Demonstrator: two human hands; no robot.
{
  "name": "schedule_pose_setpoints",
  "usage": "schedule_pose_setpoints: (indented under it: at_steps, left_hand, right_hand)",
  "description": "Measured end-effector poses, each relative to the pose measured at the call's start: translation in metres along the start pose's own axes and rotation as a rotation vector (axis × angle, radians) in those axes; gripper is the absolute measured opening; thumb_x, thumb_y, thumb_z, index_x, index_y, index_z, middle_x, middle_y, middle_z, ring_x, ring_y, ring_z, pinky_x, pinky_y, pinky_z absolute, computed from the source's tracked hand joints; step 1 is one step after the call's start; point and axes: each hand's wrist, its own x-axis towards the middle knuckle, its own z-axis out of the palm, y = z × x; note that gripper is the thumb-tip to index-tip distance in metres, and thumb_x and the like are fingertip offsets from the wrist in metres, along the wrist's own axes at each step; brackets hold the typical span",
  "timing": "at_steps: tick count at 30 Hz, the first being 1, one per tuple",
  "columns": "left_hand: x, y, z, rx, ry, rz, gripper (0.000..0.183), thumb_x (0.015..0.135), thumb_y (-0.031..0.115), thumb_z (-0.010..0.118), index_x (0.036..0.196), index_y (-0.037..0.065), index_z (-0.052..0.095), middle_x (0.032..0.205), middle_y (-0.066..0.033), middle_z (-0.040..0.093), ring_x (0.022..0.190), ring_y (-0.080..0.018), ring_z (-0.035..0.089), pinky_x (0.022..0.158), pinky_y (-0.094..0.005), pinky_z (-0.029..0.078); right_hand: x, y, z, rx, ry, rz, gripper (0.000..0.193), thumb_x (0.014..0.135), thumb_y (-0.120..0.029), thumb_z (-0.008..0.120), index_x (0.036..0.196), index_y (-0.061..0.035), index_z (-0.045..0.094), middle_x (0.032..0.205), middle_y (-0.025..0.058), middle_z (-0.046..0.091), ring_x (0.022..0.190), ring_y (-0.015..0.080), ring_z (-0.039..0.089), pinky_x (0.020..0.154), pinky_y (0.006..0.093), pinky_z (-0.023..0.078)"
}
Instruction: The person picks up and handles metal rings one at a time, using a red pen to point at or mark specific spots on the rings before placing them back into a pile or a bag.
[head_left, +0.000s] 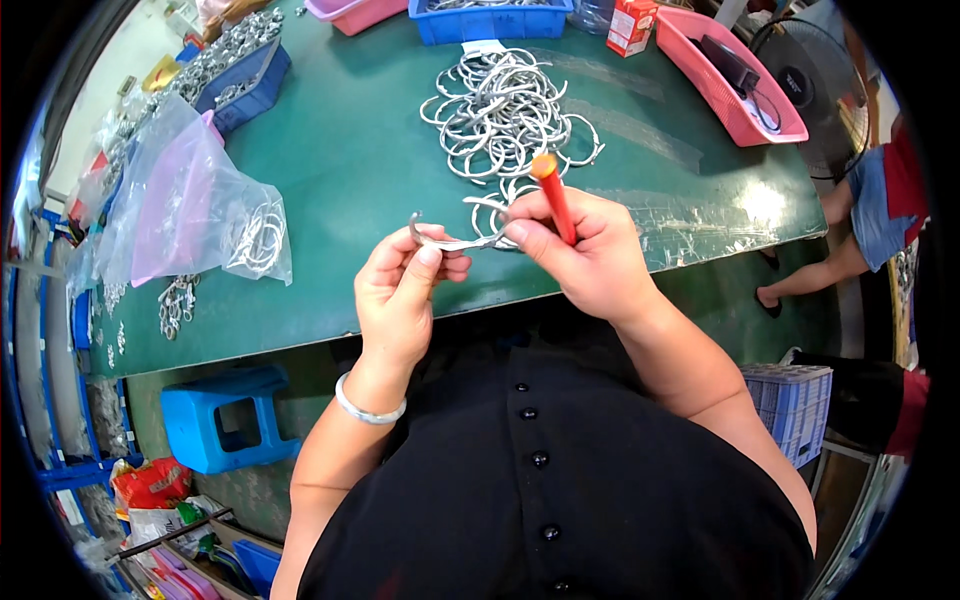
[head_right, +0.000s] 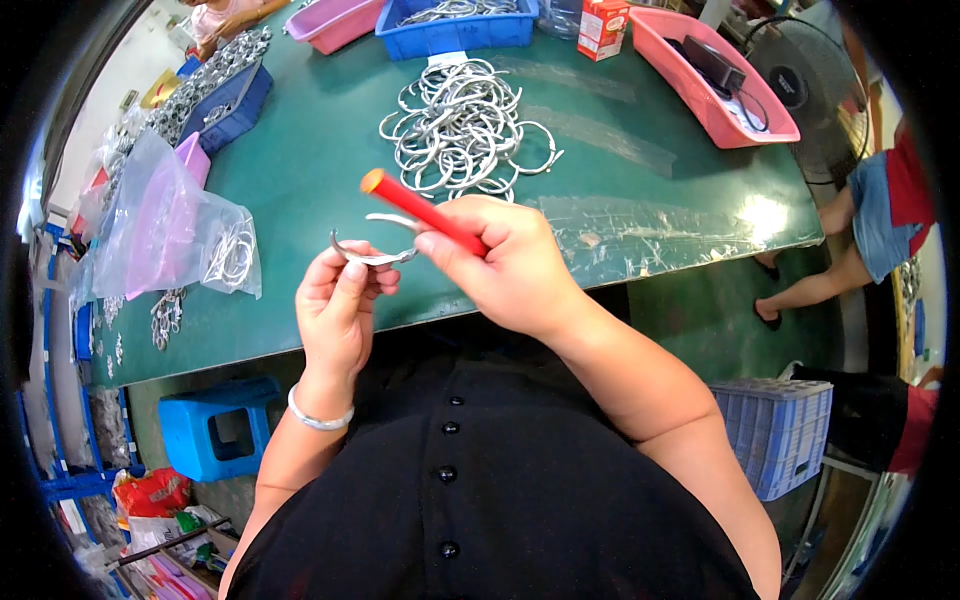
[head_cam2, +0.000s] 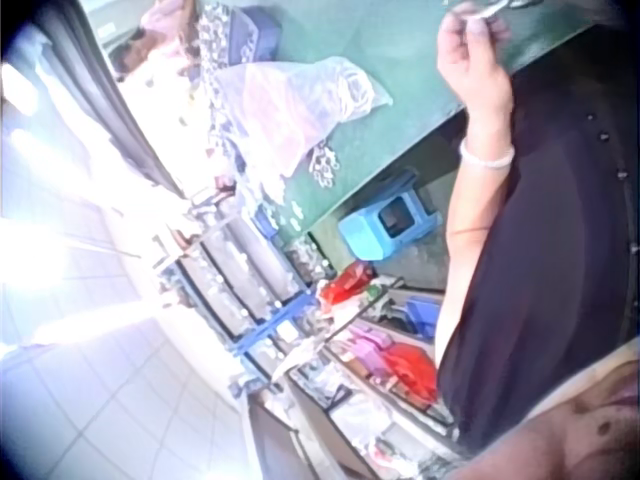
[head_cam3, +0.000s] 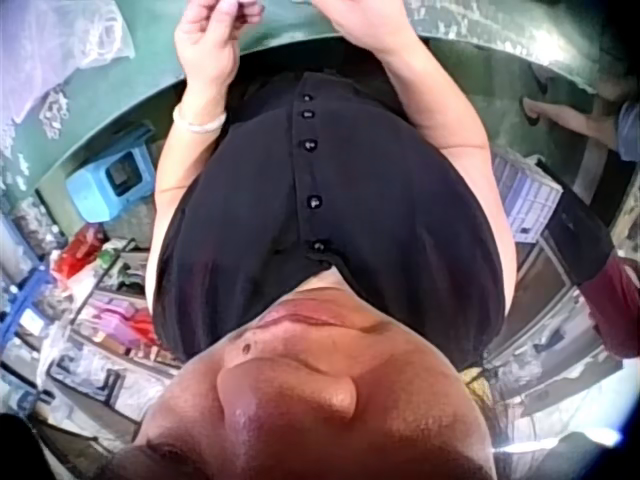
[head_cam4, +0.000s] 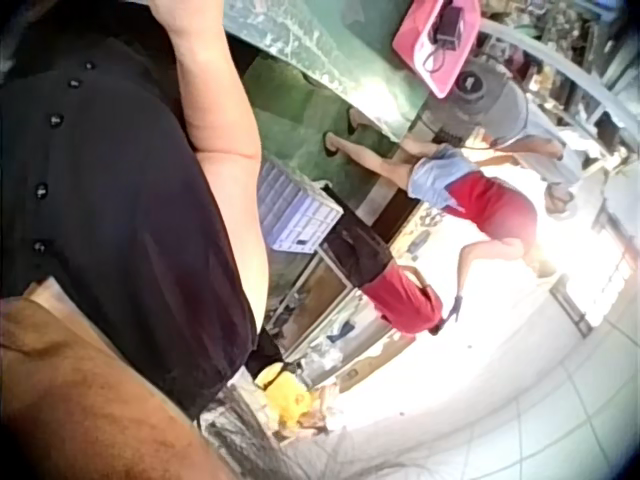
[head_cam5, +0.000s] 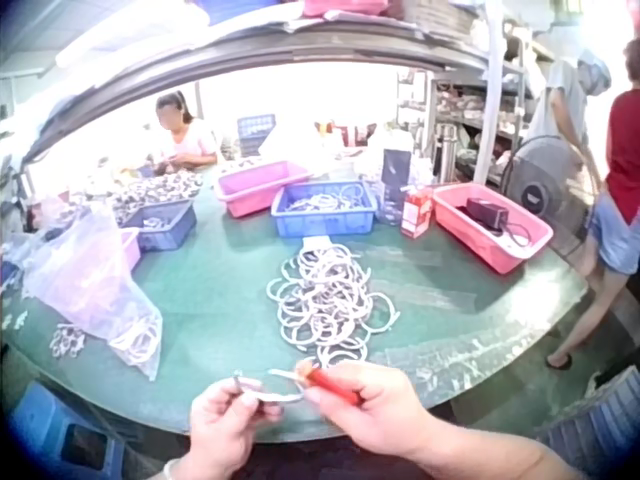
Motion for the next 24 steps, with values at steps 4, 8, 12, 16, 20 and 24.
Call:
schedule_pose_setpoints:
  at_steps: [4,8,12,16,20,24]
  left_hand:
    - [-0.005,0.011,0.011,0.459,-0.025,0.395,0.012,0.082,-0.001,0.054,0.094,-0.003,0.055,0.085,-0.0112,0.058,0.074,-0.0165,0.058,0.067,-0.0257,0.048]
    - [-0.004,0.018,0.02,0.714,-0.13,0.647,0.018,0.071,-0.006,0.063,0.088,-0.002,0.06,0.08,-0.0109,0.057,0.065,-0.0154,0.054,0.058,-0.0229,0.043]
    - [-0.003,0.026,0.029,0.849,-0.189,0.648,0.017,0.07,-0.005,0.064,0.087,-0.002,0.06,0.08,-0.0107,0.058,0.063,-0.0151,0.055,0.054,-0.0229,0.043]
    - [0.0,0.029,0.032,0.884,-0.203,0.655,0.015,0.072,-0.004,0.063,0.086,-0.002,0.06,0.077,-0.0099,0.058,0.063,-0.0149,0.055,0.054,-0.023,0.044]
    - [0.0,0.031,0.034,0.878,-0.199,0.61,0.013,0.073,-0.003,0.062,0.085,-0.002,0.06,0.075,-0.0096,0.057,0.063,-0.0153,0.055,0.055,-0.0229,0.044]
    - [0.0,0.031,0.031,0.884,-0.183,0.585,0.011,0.075,-0.003,0.06,0.086,-0.003,0.059,0.075,-0.0087,0.057,0.065,-0.0138,0.056,0.057,-0.0219,0.044]
  right_hand:
    - [0.001,0.013,0.0,0.362,0.029,0.238,0.011,0.081,-0.004,0.057,0.091,0.0014,0.06,0.072,0.0006,0.055,0.058,0.003,0.045,0.051,0.0174,0.035]
    - [0.001,0.011,-0.001,0.398,-0.035,0.466,0.016,0.084,-0.01,0.055,0.092,0.002,0.06,0.068,0.0015,0.054,0.044,0.0011,0.037,0.039,0.0153,0.028]
    - [0.001,0.018,-0.001,0.527,-0.084,0.524,0.015,0.081,-0.012,0.059,0.091,0.0002,0.06,0.066,0.0021,0.055,0.044,0.0015,0.039,0.04,0.0154,0.03]
    - [0.002,0.018,-0.001,0.568,-0.094,0.569,0.015,0.081,-0.011,0.059,0.091,0.0004,0.059,0.066,0.0027,0.055,0.043,0.0021,0.039,0.039,0.0154,0.03]
    - [0.001,0.019,-0.001,0.595,-0.112,0.602,0.016,0.081,-0.012,0.059,0.091,0.0006,0.059,0.066,0.0031,0.055,0.043,0.0023,0.04,0.038,0.0155,0.03]
    - [0.0,0.018,-0.001,0.6,-0.102,0.61,0.014,0.081,-0.012,0.059,0.088,0.0,0.058,0.066,0.0029,0.055,0.043,0.0025,0.04,0.038,0.0156,0.03]
